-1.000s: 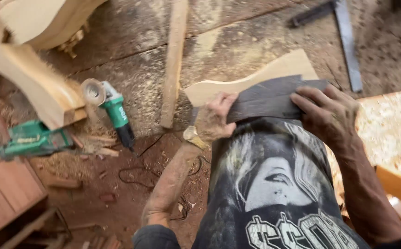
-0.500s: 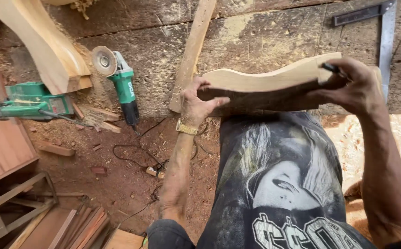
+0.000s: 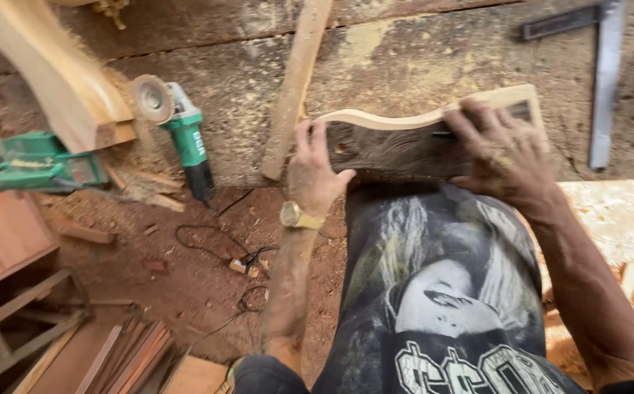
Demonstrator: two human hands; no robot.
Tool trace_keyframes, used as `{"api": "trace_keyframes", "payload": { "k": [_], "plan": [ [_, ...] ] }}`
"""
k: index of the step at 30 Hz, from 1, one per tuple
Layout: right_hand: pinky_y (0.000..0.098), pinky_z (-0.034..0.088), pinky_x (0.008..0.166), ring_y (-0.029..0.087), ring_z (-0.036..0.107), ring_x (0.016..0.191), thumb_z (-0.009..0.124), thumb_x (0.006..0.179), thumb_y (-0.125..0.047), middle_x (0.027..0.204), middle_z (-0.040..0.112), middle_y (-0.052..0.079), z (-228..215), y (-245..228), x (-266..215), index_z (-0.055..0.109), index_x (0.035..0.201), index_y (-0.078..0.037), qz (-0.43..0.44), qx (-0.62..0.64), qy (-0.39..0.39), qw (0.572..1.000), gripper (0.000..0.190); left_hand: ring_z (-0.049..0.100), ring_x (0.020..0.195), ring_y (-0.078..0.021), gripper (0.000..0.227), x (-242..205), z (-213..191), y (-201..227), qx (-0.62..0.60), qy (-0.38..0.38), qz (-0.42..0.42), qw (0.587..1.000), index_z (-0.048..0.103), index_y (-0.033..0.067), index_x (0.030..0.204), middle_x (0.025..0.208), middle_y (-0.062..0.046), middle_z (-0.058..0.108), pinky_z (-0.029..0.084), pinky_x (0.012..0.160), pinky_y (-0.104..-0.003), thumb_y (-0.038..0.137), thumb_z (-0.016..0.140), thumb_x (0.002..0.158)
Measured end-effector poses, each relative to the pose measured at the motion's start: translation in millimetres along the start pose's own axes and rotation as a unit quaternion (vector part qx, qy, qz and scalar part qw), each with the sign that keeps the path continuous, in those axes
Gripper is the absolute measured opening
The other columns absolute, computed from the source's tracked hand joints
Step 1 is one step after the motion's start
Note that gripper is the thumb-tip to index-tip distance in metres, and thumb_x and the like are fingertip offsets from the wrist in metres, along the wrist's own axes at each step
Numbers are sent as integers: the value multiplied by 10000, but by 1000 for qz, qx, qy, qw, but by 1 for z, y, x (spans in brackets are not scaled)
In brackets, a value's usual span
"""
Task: The person marks a curved wooden piece using a black marker and a metal square ruler. They align the ruler on the wood and draw straight lines, then flip the piece to mark the other side. The person also uses a darker, finished wooden piece as a template to trace its outline onto the lighter wood.
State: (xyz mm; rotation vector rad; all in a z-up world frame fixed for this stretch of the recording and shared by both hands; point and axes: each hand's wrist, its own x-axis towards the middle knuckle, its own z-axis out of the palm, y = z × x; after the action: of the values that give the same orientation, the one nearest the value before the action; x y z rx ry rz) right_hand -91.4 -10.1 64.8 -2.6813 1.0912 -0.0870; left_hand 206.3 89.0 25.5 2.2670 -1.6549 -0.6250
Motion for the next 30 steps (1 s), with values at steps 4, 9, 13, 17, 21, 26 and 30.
{"api": "trace_keyframes", "payload": {
  "k": [4,9,13,17,21,26,30],
  "plan": [
    [457,588,913,316,611,1192,980,499,-410,1445,543,113,6,19,5,528,1473,-131,65,32,-105,992,1109,680,957,-337,1101,12,-9,12,1,-69,-19,997,413,-28,1447,1369,-232,416,658,741,-370,224,1009,557],
    [460,589,900,316,615,1169,996,459,-381,1337,556,112,-11,8,18,543,1391,-99,44,54,-100,993,1074,645,1065,-359,1058,25,-20,14,-2,-12,98,995,459,-8,1350,1277,-185,485,617,857,-412,189,998,461],
    [449,582,894,320,616,1167,976,464,-214,1311,548,104,-19,3,17,554,1354,-91,59,88,-104,989,993,595,1105,-375,1033,33,-26,24,79,-81,100,989,490,39,1360,1211,-155,517,570,876,-483,173,1004,473],
    [454,577,891,341,613,1148,972,446,-190,1321,540,122,-12,8,15,534,1385,-65,57,113,-84,988,1043,590,1139,-350,928,35,-7,15,88,-131,64,985,512,29,1333,1238,-155,516,594,917,-414,78,934,509],
    [445,582,871,326,619,1153,974,443,-182,1315,533,126,-6,10,16,548,1369,-85,71,131,-88,985,1024,591,1147,-371,941,25,-4,18,82,-73,53,993,510,-6,1381,1251,-191,497,601,921,-413,25,902,526],
    [397,602,904,318,619,1121,1007,424,-316,1286,539,137,10,15,12,550,1380,-85,44,108,-92,989,1084,593,1173,-387,974,15,2,8,47,-23,32,998,499,24,1401,1285,-211,457,590,920,-443,67,939,532],
    [429,603,864,328,631,1138,999,477,-310,1282,543,135,3,12,16,550,1387,-87,48,132,-85,986,1039,637,1096,-355,1166,8,-18,22,-37,-54,0,998,366,1,1517,1448,-304,372,633,838,-404,81,931,500]
  ]
}}
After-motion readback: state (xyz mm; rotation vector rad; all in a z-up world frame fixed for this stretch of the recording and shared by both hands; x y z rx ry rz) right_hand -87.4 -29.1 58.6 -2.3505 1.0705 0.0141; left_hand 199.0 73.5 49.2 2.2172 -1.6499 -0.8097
